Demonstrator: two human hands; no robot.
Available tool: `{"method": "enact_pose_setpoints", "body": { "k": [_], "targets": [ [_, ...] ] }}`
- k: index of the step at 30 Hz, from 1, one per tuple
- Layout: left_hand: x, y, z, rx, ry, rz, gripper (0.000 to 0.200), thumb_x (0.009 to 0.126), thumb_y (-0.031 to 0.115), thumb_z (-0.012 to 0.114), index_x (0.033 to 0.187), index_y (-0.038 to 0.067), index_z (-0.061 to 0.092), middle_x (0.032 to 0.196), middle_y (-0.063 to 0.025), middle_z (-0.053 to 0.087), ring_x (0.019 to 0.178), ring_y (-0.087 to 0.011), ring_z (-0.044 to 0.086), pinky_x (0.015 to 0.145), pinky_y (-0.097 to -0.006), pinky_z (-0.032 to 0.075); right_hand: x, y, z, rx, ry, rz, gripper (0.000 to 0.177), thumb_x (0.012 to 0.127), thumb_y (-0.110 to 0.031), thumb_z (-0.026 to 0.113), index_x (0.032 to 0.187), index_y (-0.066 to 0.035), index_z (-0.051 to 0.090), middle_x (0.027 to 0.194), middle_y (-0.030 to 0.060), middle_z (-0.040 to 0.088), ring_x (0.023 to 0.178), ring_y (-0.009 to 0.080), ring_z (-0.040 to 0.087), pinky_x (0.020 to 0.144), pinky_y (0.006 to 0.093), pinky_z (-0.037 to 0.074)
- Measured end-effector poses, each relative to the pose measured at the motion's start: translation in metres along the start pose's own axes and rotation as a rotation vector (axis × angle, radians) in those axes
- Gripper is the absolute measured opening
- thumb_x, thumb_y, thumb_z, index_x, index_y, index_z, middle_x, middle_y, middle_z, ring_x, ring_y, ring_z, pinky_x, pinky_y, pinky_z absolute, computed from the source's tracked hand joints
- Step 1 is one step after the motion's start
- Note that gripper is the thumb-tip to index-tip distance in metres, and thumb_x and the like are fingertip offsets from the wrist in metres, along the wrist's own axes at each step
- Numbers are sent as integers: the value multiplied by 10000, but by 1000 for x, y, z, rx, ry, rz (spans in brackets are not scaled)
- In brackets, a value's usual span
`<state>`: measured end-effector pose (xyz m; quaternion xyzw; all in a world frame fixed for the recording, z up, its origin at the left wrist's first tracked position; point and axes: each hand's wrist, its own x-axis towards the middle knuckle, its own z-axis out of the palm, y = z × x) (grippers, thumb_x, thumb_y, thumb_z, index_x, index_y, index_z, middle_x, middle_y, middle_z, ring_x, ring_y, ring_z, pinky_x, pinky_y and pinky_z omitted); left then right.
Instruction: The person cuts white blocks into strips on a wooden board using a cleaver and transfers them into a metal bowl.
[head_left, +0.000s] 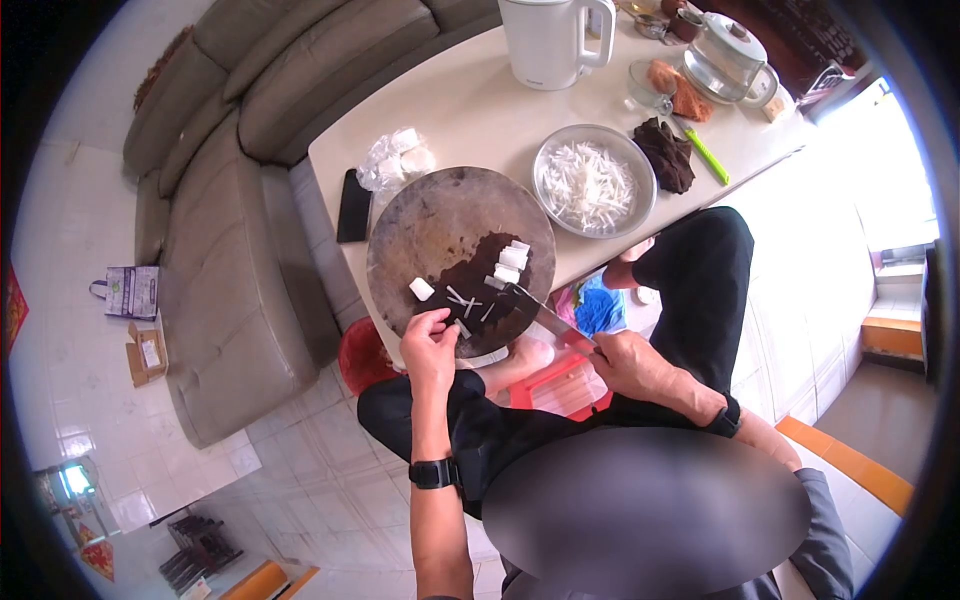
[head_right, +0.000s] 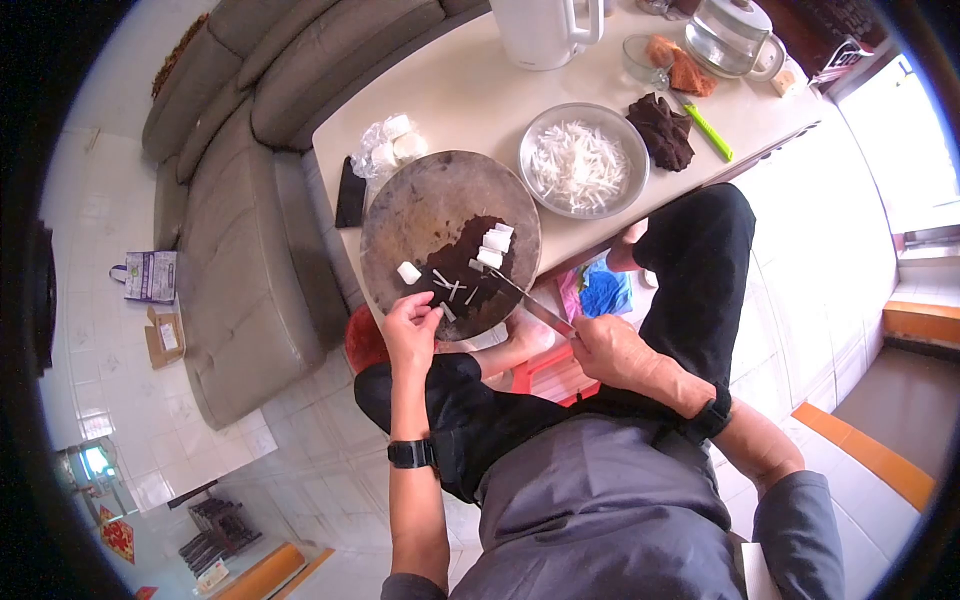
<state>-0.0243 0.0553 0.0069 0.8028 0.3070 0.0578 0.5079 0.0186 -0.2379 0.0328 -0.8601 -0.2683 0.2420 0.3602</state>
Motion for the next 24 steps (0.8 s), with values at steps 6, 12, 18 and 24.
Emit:
{"method": "enact_pose_setpoints", "body": {
  "k": [6, 12, 18, 24],
  "targets": [
    [-14, -7, 0, 424, -27, 498, 245, 707, 0, 694, 950, -15, 660, 981, -133, 628, 891, -296, 614, 776, -353, 486, -1, 0, 1, -27, 5, -7, 162, 809, -122, 559, 761, 33, 551, 619, 241, 562, 624, 424, 587, 580, 490, 468],
    [-21, -8, 17, 426, 128, 517, 207, 720, 19, 695, 921, -16, 661, 922, -138, 615, 871, -311, 592, 785, -379, 473, 5, -13, -6, -35, -37, -25, 153, 806, -114, 560, 770, 33, 545, 624, 241, 566, 627, 430, 586, 587, 495, 465],
    [-34, -19, 28, 471, 252, 620, 189, 760, 75, 672, 934, 3, 649, 940, -119, 599, 865, -312, 573, 751, -408, 472, 24, -40, -2, -112, -92, -71, 120, 778, -85, 560, 763, 32, 542, 616, 238, 575, 628, 415, 600, 584, 490, 468],
    [-32, -23, 26, 507, 258, 683, 183, 760, 68, 669, 931, 8, 647, 952, -122, 601, 856, -311, 581, 739, -405, 478, 38, -43, 9, -219, -92, -203, 127, 801, -111, 558, 775, 10, 532, 576, 205, 554, 563, 394, 583, 543, 483, 461]
  ]
}}
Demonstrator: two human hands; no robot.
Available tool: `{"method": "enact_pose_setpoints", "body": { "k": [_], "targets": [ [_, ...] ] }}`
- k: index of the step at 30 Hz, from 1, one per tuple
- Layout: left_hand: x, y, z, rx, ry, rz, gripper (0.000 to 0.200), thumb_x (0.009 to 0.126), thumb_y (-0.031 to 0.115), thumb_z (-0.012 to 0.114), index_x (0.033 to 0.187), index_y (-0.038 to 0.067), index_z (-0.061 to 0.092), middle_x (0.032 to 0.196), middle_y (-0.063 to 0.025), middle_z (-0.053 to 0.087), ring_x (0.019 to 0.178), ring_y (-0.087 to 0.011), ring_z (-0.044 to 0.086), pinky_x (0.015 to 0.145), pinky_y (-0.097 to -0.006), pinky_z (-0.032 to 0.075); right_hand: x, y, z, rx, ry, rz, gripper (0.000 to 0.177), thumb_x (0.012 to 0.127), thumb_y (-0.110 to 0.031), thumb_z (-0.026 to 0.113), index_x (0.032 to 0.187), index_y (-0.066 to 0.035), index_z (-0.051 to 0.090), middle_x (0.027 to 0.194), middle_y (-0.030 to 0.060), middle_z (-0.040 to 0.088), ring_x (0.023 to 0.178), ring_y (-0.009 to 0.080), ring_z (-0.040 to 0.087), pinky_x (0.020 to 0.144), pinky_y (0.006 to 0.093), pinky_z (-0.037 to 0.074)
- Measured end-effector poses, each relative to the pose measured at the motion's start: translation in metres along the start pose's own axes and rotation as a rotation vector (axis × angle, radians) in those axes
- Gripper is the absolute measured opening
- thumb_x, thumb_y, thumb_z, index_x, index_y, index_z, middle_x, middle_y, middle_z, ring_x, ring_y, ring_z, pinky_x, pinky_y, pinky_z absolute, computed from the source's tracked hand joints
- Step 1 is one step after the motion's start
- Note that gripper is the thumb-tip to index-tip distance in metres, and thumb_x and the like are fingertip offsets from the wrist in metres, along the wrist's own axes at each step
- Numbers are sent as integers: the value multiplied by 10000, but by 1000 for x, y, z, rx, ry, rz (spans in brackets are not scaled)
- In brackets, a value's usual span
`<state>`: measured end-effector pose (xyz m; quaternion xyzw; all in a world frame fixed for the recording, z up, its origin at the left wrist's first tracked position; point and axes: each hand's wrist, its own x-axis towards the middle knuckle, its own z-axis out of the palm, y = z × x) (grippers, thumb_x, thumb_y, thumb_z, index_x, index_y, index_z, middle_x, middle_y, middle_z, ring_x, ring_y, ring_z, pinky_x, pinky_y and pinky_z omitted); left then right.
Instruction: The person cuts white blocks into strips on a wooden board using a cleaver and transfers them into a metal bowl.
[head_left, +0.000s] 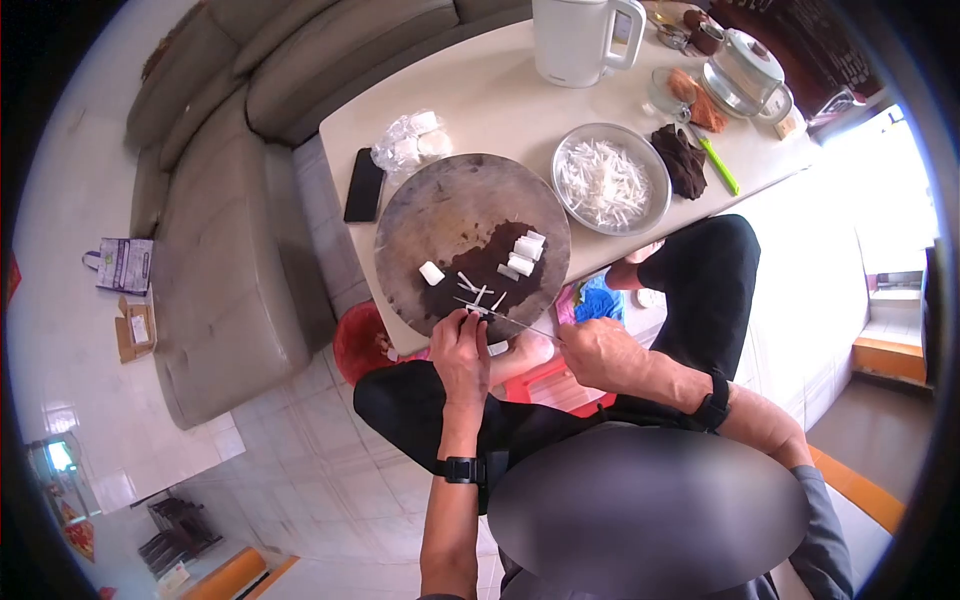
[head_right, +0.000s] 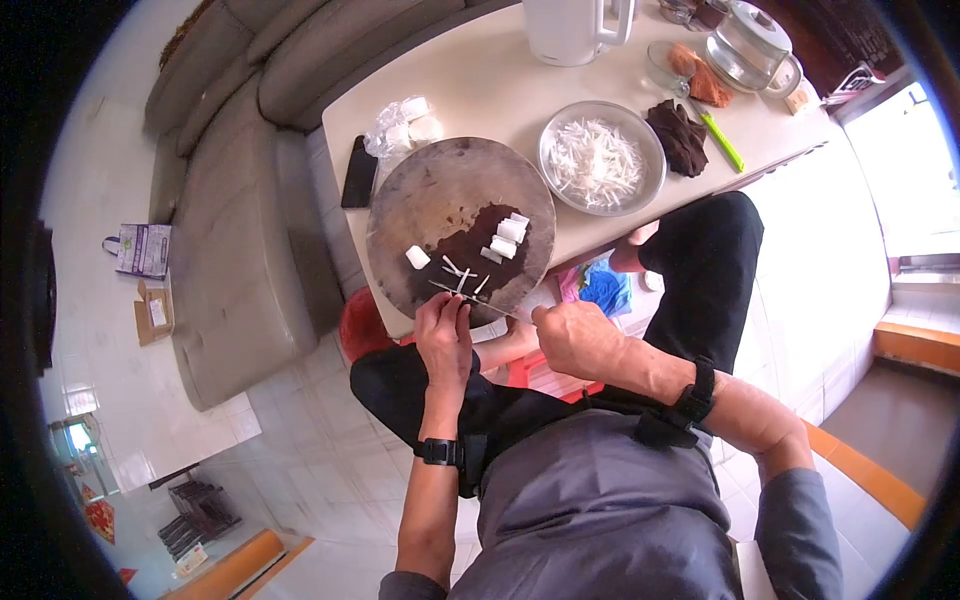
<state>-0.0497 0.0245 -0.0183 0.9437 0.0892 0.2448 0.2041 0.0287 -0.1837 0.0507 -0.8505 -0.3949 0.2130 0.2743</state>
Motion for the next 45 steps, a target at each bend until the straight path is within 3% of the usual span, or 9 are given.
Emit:
{"method": "enact_pose_setpoints", "body": {
  "k": [3, 5, 21, 24, 30, 32, 42, 45],
  "targets": [
    [0, 0, 1, -10, 6, -13, 179, 758, 64, 668, 927, 10, 647, 955, -122, 603, 854, -310, 582, 740, -404, 477, 2, -1, -1, -34, -12, -3, 122, 793, -105, 563, 794, 14, 535, 574, 201, 555, 559, 390, 585, 541, 483, 461],
    [1, 2, 0, -20, 10, -36, 181, 751, 62, 669, 923, 10, 649, 957, -121, 607, 857, -306, 582, 740, -405, 473, 3, -6, -5, -41, -31, 24, 103, 700, -33, 546, 772, 41, 547, 614, 238, 581, 607, 405, 609, 575, 472, 483],
    [2, 0, -1, 15, -32, -6, 176, 755, 70, 655, 920, 9, 655, 970, -117, 604, 878, -298, 570, 756, -406, 456, 10, -10, -3, -37, -78, 42, 112, 714, -51, 546, 788, 33, 549, 632, 230, 589, 620, 396, 616, 578, 467, 491],
    [3, 0, -2, 25, -50, -5, 178, 755, 66, 651, 921, 3, 648, 974, -121, 602, 882, -301, 568, 756, -408, 455, 9, -6, 4, -48, -45, 19, 113, 793, -99, 553, 782, 12, 538, 578, 200, 563, 569, 392, 596, 551, 471, 481],
    [5, 2, -3, 23, -57, 6, 173, 761, 60, 638, 921, -5, 634, 969, -131, 598, 883, -312, 563, 755, -416, 451, 9, -11, 1, -71, -94, 16, 122, 768, -86, 559, 802, 28, 530, 612, 201, 579, 584, 377, 609, 555, 454, 487],
    [4, 2, -4, 29, -83, 0, 140, 759, 57, 632, 884, -4, 628, 932, -139, 586, 869, -323, 556, 747, -423, 447, 10, -15, 1, -113, -133, 10, 169, 703, -21, 546, 849, 63, 545, 702, 232, 621, 640, 380, 639, 583, 443, 513],
    [3, 0, -3, 21, -99, -11, 129, 724, 26, 617, 847, -12, 617, 907, -153, 566, 856, -351, 549, 735, -440, 446, 14, -18, 11, -152, -105, -43, 142, 677, -22, 547, 793, 53, 514, 658, 202, 596, 582, 338, 628, 529, 421, 491],
    [5, 1, -4, 21, -61, 15, 210, 695, -6, 636, 906, -10, 627, 913, -154, 579, 848, -350, 554, 738, -438, 453, 18, -25, 11, -222, -112, -44, 134, 680, -22, 538, 787, 55, 513, 650, 202, 595, 572, 342, 627, 523, 427, 491]
  ]
}}
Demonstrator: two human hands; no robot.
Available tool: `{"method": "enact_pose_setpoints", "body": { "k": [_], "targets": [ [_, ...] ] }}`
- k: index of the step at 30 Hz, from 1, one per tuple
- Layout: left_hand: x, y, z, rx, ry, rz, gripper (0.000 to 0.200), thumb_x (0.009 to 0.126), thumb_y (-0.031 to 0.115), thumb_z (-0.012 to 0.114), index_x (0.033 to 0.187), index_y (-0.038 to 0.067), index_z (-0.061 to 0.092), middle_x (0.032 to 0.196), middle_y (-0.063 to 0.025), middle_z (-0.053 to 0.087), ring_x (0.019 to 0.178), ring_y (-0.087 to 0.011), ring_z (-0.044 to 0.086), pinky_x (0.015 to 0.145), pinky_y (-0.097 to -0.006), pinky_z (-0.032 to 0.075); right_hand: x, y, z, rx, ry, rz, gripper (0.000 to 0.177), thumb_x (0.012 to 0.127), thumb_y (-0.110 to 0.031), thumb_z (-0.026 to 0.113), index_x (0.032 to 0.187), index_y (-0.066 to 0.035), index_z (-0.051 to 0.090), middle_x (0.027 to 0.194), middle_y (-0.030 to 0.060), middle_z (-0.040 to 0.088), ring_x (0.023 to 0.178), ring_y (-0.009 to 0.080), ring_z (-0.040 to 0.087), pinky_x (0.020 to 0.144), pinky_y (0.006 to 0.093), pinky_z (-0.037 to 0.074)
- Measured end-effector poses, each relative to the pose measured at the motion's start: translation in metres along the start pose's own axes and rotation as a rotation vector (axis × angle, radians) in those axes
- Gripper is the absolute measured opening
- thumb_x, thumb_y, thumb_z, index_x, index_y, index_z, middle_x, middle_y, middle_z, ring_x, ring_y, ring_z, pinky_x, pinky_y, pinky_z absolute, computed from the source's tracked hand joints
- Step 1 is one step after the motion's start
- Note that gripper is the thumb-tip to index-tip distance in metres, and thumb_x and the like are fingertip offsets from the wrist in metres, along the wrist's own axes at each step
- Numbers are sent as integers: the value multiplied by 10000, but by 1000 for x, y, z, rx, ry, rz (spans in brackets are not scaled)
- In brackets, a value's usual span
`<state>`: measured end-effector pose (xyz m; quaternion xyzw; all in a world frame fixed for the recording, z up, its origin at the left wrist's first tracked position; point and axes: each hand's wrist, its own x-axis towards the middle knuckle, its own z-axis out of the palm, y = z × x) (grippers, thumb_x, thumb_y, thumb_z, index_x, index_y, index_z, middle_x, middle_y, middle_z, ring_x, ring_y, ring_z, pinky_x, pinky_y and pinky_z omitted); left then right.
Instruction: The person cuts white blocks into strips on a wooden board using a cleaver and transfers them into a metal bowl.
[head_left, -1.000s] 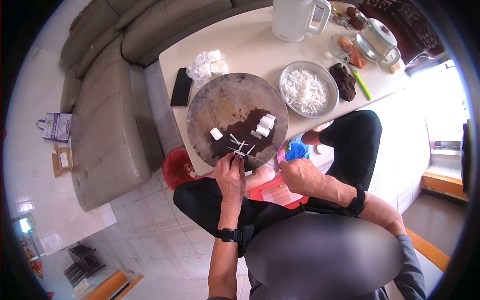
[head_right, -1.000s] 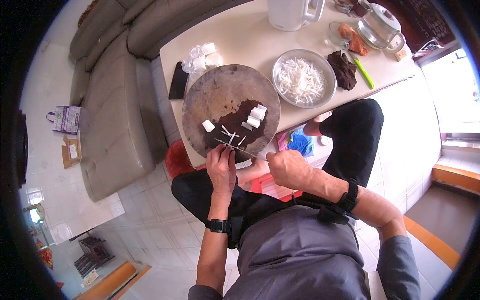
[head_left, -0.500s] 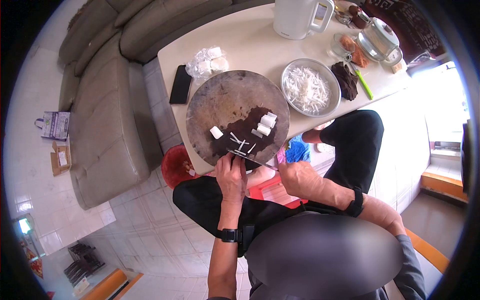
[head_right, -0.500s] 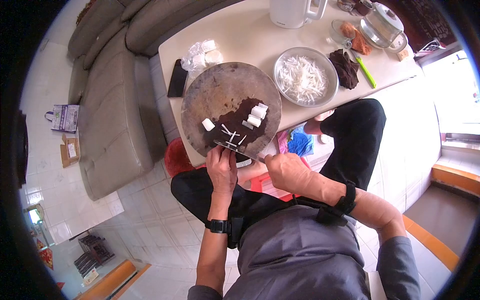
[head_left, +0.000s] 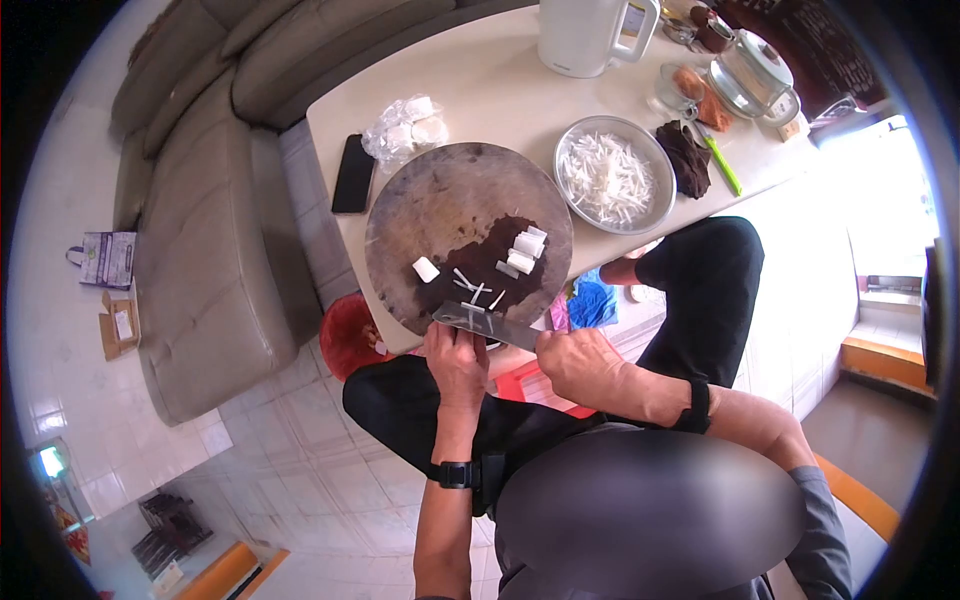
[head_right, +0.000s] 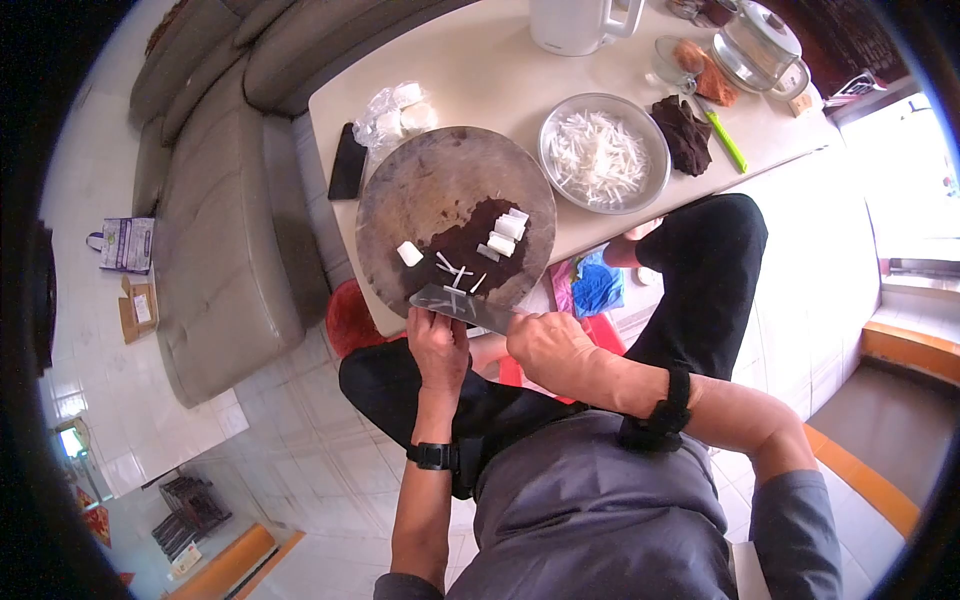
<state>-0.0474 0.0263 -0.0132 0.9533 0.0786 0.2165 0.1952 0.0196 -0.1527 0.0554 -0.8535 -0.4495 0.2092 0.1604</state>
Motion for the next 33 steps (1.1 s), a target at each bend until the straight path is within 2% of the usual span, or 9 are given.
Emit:
{"method": "enact_pose_setpoints", "body": {
  "k": [9, 21, 23, 24, 25, 27, 29, 31, 33],
  "targets": [
    [-7, 0, 0, -74, 38, -81, 152, 747, 37, 657, 885, -15, 618, 921, -150, 599, 877, -338, 574, 747, -414, 474, -15, 11, 4, 169, 18, 23, 165, 692, -12, 556, 831, 76, 542, 639, 232, 601, 598, 382, 632, 531, 438, 504],
    [-2, 3, -4, -111, 75, -93, 199, 761, 27, 669, 955, 1, 634, 1001, -141, 595, 895, -313, 589, 769, -383, 488, -11, 19, -3, 485, 65, 158, 156, 820, -84, 534, 763, 59, 554, 626, 259, 567, 612, 427, 593, 580, 480, 479],
    [-1, 5, -6, -318, 190, -315, 188, 777, 24, 659, 962, -1, 635, 957, -134, 620, 843, -308, 613, 730, -354, 495, -12, 19, -6, 635, 21, 209, 173, 818, -96, 545, 770, 68, 570, 640, 273, 561, 605, 434, 583, 576, 466, 472],
    [-1, 4, -7, -424, 175, -448, 184, 820, 25, 643, 1002, 2, 627, 928, -111, 648, 787, -246, 636, 702, -309, 507, -13, 21, -5, 635, 20, 205, 173, 818, -96, 545, 770, 68, 570, 640, 273, 561, 605, 434, 583, 576, 466, 472],
    [2, 3, -9, -421, 180, -448, 184, 820, 25, 643, 1002, 2, 627, 928, -111, 648, 787, -246, 636, 702, -309, 507, -13, 23, -4, 718, -2, 199, 182, 826, -102, 546, 776, 71, 571, 620, 243, 567, 570, 388, 588, 552, 436, 469],
    [9, 1, -13, -1203, 122, -995, 243, 856, 26, 623, 1096, 9, 589, 943, -98, 655, 780, -172, 637, 708, -275, 515, -12, 24, -7, 801, -27, 188, 191, 834, -109, 546, 783, 74, 572, 600, 212, 573, 534, 342, 592, 527, 407, 466],
    [11, -5, -16, -1377, 80, -1073, 311, 862, 17, 621, 1162, 8, 541, 957, -97, 650, 792, -139, 629, 714, -260, 524, -10, 22, -16, 1027, -229, 341, 203, 854, -110, 528, 769, 71, 562, 570, 116, 560, 479, 205, 555, 473, 337, 443],
    [11, -9, -16, -1600, -20, -1107, 348, 837, -3, 642, 1167, 9, 532, 952, -101, 649, 776, -146, 629, 701, -255, 524, -10, 21, -20, 1080, -260, 354, 211, 863, -113, 521, 757, 66, 556, 572, 85, 551, 475, 163, 535, 457, 316, 431],
    [8, -12, -12, -1599, 3, -1123, 350, 821, -13, 655, 1150, 7, 539, 953, -105, 649, 768, -150, 624, 700, -267, 534, -11, 21, -21, 1134, -290, 369, 219, 871, -115, 514, 746, 61, 550, 573, 55, 542, 470, 121, 515, 441, 296, 419]
  ]
}}
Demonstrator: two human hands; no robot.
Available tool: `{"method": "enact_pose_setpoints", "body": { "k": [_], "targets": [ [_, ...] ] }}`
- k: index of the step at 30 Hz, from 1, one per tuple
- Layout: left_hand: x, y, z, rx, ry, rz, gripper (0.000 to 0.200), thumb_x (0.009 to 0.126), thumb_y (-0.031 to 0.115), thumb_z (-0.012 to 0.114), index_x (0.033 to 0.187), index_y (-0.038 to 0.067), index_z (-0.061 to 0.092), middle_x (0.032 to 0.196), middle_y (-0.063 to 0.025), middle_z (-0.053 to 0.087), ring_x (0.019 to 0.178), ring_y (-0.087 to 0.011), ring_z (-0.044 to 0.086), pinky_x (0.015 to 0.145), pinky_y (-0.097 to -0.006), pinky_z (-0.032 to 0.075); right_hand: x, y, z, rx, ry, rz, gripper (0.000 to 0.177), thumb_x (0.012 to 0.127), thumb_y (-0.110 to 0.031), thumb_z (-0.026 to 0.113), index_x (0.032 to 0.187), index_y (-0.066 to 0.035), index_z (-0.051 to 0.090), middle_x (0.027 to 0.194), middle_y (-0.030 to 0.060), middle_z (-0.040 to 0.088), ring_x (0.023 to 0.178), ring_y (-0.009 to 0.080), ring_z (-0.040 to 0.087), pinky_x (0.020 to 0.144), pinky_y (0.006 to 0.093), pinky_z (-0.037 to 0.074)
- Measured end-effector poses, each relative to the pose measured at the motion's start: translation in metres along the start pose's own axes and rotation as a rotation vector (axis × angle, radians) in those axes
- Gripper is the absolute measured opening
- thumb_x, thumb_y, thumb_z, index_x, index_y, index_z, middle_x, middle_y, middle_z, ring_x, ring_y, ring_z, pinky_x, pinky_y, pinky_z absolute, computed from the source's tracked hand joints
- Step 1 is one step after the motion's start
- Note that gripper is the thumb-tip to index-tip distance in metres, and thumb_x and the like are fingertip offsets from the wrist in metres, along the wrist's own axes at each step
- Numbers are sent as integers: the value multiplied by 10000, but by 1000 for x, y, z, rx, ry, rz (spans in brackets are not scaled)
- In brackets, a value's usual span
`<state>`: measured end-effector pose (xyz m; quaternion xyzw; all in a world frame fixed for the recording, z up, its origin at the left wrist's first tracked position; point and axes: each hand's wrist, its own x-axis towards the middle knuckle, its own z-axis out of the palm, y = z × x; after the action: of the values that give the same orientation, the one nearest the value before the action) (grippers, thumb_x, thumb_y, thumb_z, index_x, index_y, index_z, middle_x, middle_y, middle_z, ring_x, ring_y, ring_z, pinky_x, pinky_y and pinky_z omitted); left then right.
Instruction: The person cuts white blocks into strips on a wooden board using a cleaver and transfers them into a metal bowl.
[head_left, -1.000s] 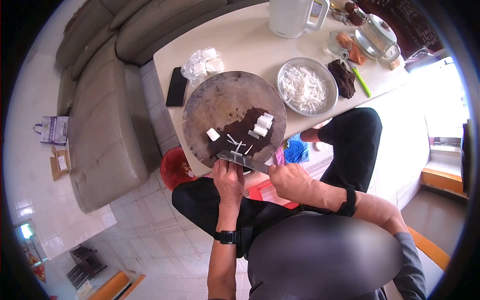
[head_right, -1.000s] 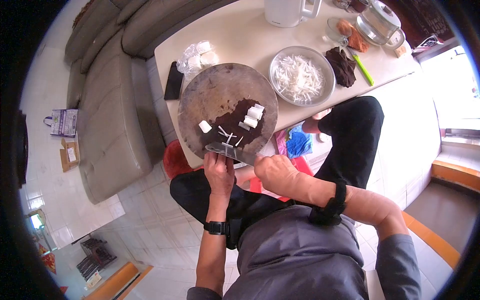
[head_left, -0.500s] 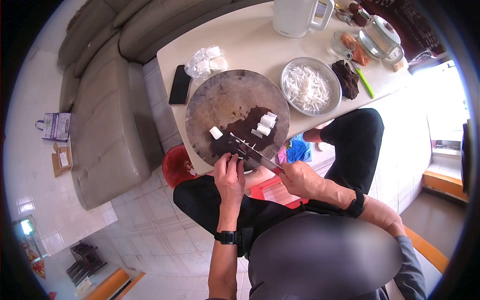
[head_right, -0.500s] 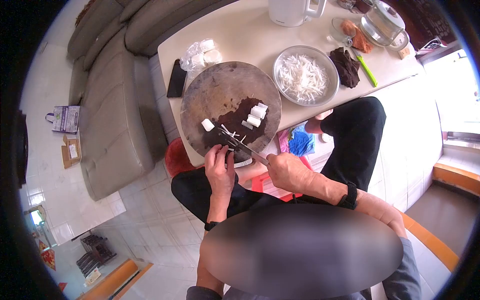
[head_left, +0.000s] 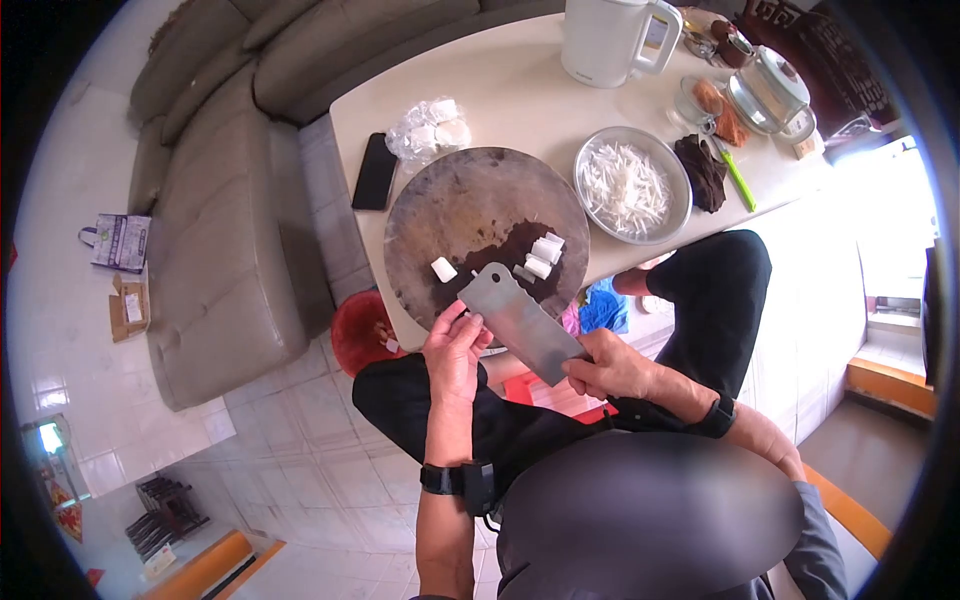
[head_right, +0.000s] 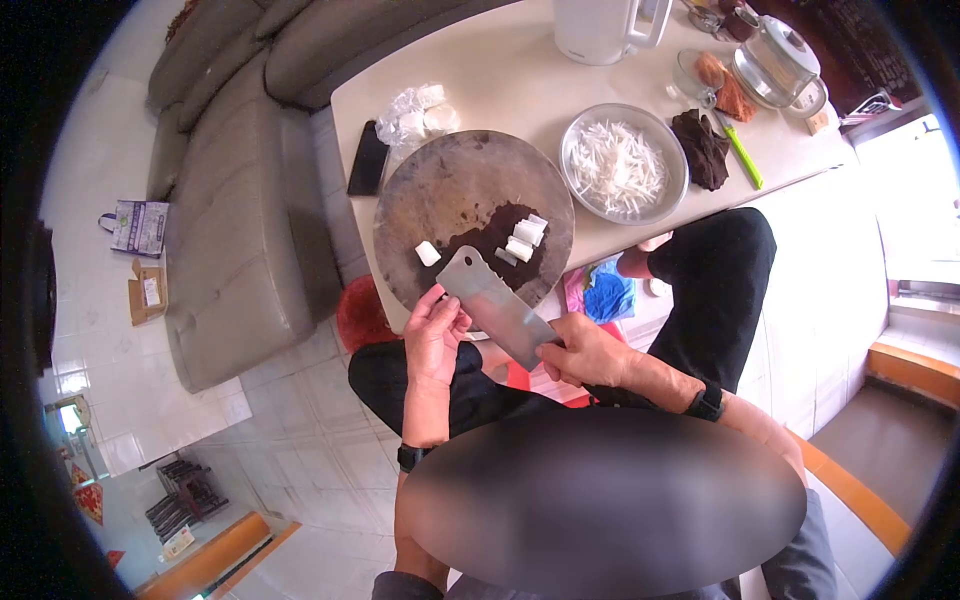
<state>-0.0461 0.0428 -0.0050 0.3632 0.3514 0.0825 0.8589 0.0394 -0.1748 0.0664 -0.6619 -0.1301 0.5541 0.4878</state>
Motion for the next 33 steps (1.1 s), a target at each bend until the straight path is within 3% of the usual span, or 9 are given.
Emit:
{"method": "enact_pose_setpoints", "body": {
  "k": [5, 15, 21, 23, 24, 26, 27, 32, 33],
  "targets": [
    [-6, 5, 12, 184, 159, 33, 342, 856, 14, 620, 1182, -13, 518, 997, -120, 641, 860, -169, 622, 795, -322, 530, -2, 17, -3, -55, 114, -44, 219, 856, -116, 510, 729, 58, 548, 564, 60, 544, 467, 133, 517, 443, 300, 425],
    [-7, -1, 8, 239, 104, 115, 327, 857, 17, 619, 1172, -21, 541, 995, -132, 650, 822, -146, 626, 742, -283, 527, -19, 32, -14, -141, 212, -60, 209, 840, -116, 510, 762, 70, 565, 575, 82, 567, 518, 145, 544, 497, 326, 446],
    [0, -17, -8, 691, 197, 446, 247, 797, -13, 668, 1040, -16, 627, 831, -67, 659, 679, -122, 615, 634, -231, 524, -24, 44, -15, -185, 235, -154, 151, 867, -72, 495, 828, 54, 567, 599, 41, 568, 505, 100, 513, 484, 284, 433],
    [1, -19, -10, 987, 216, 502, 297, 740, -40, 693, 1029, -13, 631, 841, -86, 628, 688, -149, 618, 614, -258, 515, -31, 36, -16, -179, 231, -80, 160, 815, -69, 533, 874, 79, 547, 598, 109, 561, 561, 152, 554, 526, 336, 452],
    [0, -17, -6, 988, 217, 502, 297, 740, -40, 693, 1029, -13, 631, 841, -86, 628, 688, -149, 618, 614, -258, 515, -33, 36, -17, -178, 230, -80, 160, 815, -69, 533, 874, 79, 547, 598, 109, 561, 561, 152, 554, 526, 336, 452],
    [-3, -14, 5, 1076, 159, 529, 366, 697, -61, 707, 1049, -2, 627, 879, -96, 607, 694, -163, 617, 622, -276, 522, -39, 41, -22, -271, 235, -66, 150, 820, -65, 534, 840, 83, 545, 583, 106, 554, 562, 155, 550, 527, 340, 449],
    [-4, -11, 9, 1113, 132, 466, 424, 685, -119, 682, 1091, -17, 610, 1017, -123, 593, 771, -143, 613, 664, -257, 542, -41, 45, -23, -272, 234, -67, 150, 820, -65, 534, 840, 83, 545, 583, 106, 554, 562, 155, 550, 527, 340, 449],
    [14, -12, 19, 1167, 109, 589, 443, 693, -140, 656, 1115, -21, 595, 1008, -125, 584, 748, -152, 611, 641, -259, 545, -38, 48, -26, -69, 98, 83, 185, 848, -96, 513, 738, 46, 559, 554, 72, 548, 443, 128, 510, 425, 296, 411],
    [19, -12, 19, 1183, 116, 618, 427, 697, -117, 665, 1106, -19, 597, 966, -120, 581, 738, -172, 605, 645, -291, 532, -35, 41, -22, -35, 130, 30, 230, 856, -116, 500, 691, 33, 558, 536, 58, 537, 403, 117, 491, 388, 281, 393]
  ]
}}
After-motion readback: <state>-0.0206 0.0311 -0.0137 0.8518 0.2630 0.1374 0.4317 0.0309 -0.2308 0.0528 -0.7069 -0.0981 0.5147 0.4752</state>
